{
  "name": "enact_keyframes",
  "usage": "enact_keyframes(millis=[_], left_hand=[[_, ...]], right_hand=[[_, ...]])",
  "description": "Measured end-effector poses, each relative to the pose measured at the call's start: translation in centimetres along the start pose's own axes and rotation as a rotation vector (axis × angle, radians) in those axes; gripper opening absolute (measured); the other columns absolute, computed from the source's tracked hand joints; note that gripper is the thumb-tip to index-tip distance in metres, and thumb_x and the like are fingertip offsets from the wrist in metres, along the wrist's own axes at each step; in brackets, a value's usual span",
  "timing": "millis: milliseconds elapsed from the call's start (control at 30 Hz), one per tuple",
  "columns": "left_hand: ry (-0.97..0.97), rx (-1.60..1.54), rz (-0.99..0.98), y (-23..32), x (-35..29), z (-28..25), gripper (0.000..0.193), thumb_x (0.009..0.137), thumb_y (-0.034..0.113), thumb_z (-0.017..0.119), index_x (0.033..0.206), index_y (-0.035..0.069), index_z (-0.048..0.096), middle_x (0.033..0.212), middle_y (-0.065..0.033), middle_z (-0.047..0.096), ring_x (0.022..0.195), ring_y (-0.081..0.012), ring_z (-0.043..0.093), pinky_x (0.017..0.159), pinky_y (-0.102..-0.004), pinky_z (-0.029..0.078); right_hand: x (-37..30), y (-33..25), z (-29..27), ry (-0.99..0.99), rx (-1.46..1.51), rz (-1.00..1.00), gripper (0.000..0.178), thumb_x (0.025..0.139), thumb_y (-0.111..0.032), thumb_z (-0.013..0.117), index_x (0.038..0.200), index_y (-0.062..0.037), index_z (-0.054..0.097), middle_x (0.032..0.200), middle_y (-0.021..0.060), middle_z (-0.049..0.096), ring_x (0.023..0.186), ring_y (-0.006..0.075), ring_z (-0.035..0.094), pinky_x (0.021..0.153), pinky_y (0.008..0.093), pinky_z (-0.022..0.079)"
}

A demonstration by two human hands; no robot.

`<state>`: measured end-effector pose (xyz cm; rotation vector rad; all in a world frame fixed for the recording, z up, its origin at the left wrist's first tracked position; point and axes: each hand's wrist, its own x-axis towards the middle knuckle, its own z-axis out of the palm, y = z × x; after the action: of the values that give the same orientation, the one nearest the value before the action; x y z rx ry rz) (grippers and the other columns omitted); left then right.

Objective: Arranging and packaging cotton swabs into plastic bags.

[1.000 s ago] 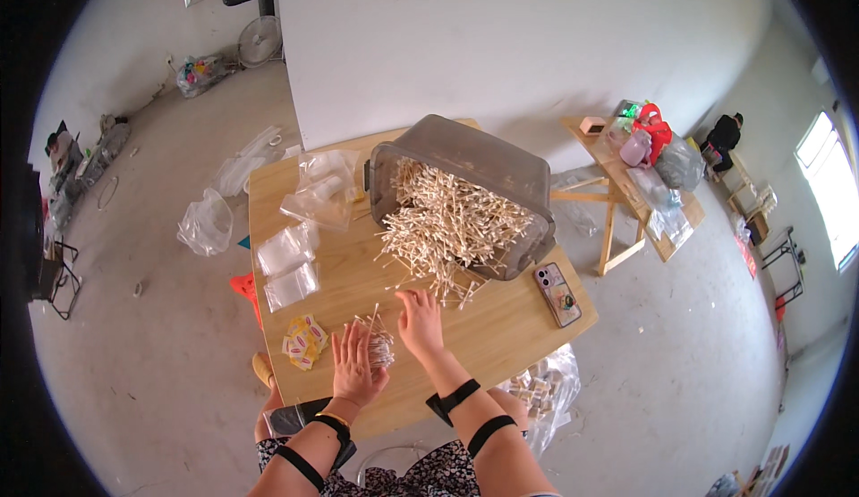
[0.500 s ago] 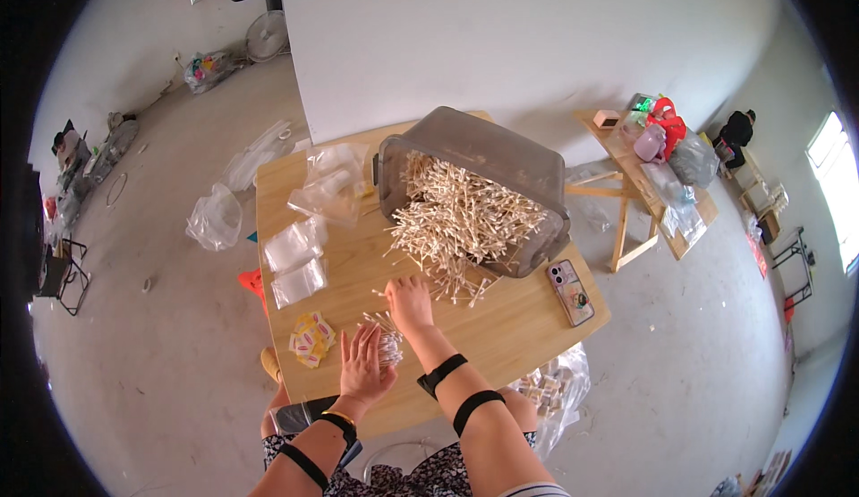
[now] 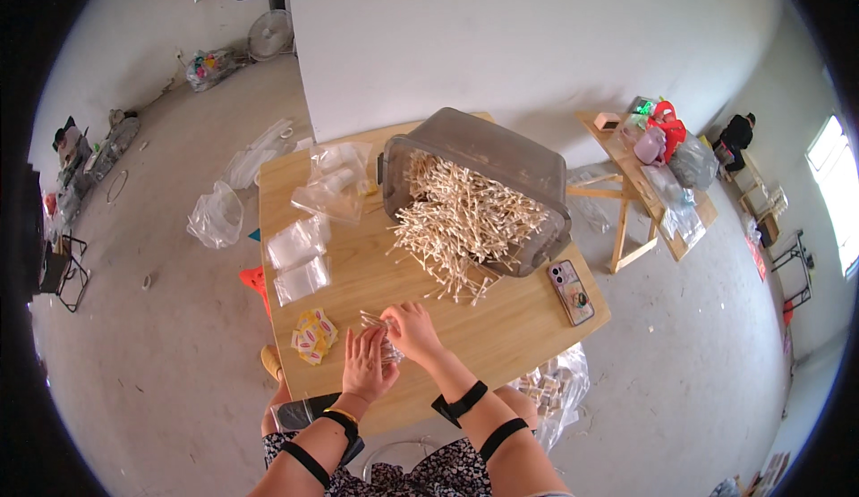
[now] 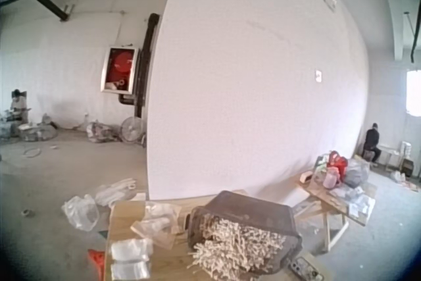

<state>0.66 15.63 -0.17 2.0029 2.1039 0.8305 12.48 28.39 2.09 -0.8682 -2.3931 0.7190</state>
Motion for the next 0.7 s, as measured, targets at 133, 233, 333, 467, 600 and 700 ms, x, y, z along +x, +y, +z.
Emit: enact_keyframes(millis=[133, 233, 333, 467, 600, 700], left_hand=[[-0.004, -0.002, 0.006, 0.2, 0.1, 0.0, 0.076, 0.072, 0.026, 0.070, 0.140, 0.004, 0.044, 0.139, -0.0142, 0.048, 0.136, -0.0338, 0.042, 0.123, -0.0585, 0.019], [-0.007, 0.001, 0.006, 0.0, 0.1, 0.1, 0.075, 0.072, 0.026, 0.069, 0.139, 0.003, 0.044, 0.139, -0.0140, 0.048, 0.136, -0.0338, 0.042, 0.123, -0.0583, 0.020], [-0.001, 0.007, 0.007, 0.0, 0.0, 0.3, 0.075, 0.072, 0.026, 0.069, 0.139, 0.003, 0.044, 0.138, -0.0140, 0.049, 0.136, -0.0338, 0.042, 0.122, -0.0583, 0.020], [-0.003, 0.003, 0.003, -0.4, -0.3, 0.4, 0.076, 0.071, 0.026, 0.070, 0.140, 0.003, 0.043, 0.138, -0.0139, 0.048, 0.136, -0.0338, 0.041, 0.122, -0.0584, 0.021], [0.011, -0.036, 0.029, -0.3, -0.4, 0.3, 0.078, 0.071, 0.024, 0.071, 0.141, 0.003, 0.042, 0.139, -0.0147, 0.047, 0.136, -0.0347, 0.041, 0.123, -0.0589, 0.020], [0.028, -0.061, 0.016, 0.4, 0.0, 0.5, 0.083, 0.072, 0.024, 0.072, 0.145, 0.003, 0.039, 0.145, -0.0163, 0.043, 0.140, -0.0363, 0.037, 0.123, -0.0595, 0.018]], right_hand=[[-1.4, 0.6, 0.6, 0.037, -0.045, 0.243, 0.014, 0.078, -0.014, 0.072, 0.090, -0.0099, 0.066, 0.090, 0.0084, 0.064, 0.094, 0.0321, 0.059, 0.086, 0.0434, 0.049], [-2.0, 0.4, 1.4, 0.026, -0.104, 0.269, 0.014, 0.077, -0.018, 0.074, 0.084, -0.0091, 0.066, 0.088, 0.0094, 0.064, 0.094, 0.0324, 0.060, 0.084, 0.0442, 0.049], [-2.1, 0.2, 1.7, 0.054, -0.087, 0.307, 0.015, 0.076, -0.020, 0.075, 0.082, -0.0088, 0.066, 0.087, 0.0102, 0.064, 0.094, 0.0328, 0.060, 0.084, 0.0447, 0.049], [-0.8, 0.2, 1.0, -0.011, -0.117, 0.391, 0.014, 0.078, -0.020, 0.074, 0.088, -0.0112, 0.069, 0.097, 0.0094, 0.064, 0.099, 0.0329, 0.060, 0.085, 0.0437, 0.049], [0.2, 0.3, 1.0, 0.103, -0.138, 0.208, 0.020, 0.078, -0.016, 0.071, 0.097, -0.0118, 0.068, 0.104, 0.0094, 0.063, 0.103, 0.0333, 0.058, 0.085, 0.0430, 0.049], [-0.3, 1.6, 2.6, 0.085, -0.037, 0.131, 0.030, 0.077, -0.009, 0.069, 0.107, -0.0104, 0.064, 0.106, 0.0103, 0.061, 0.107, 0.0354, 0.054, 0.092, 0.0440, 0.045]])
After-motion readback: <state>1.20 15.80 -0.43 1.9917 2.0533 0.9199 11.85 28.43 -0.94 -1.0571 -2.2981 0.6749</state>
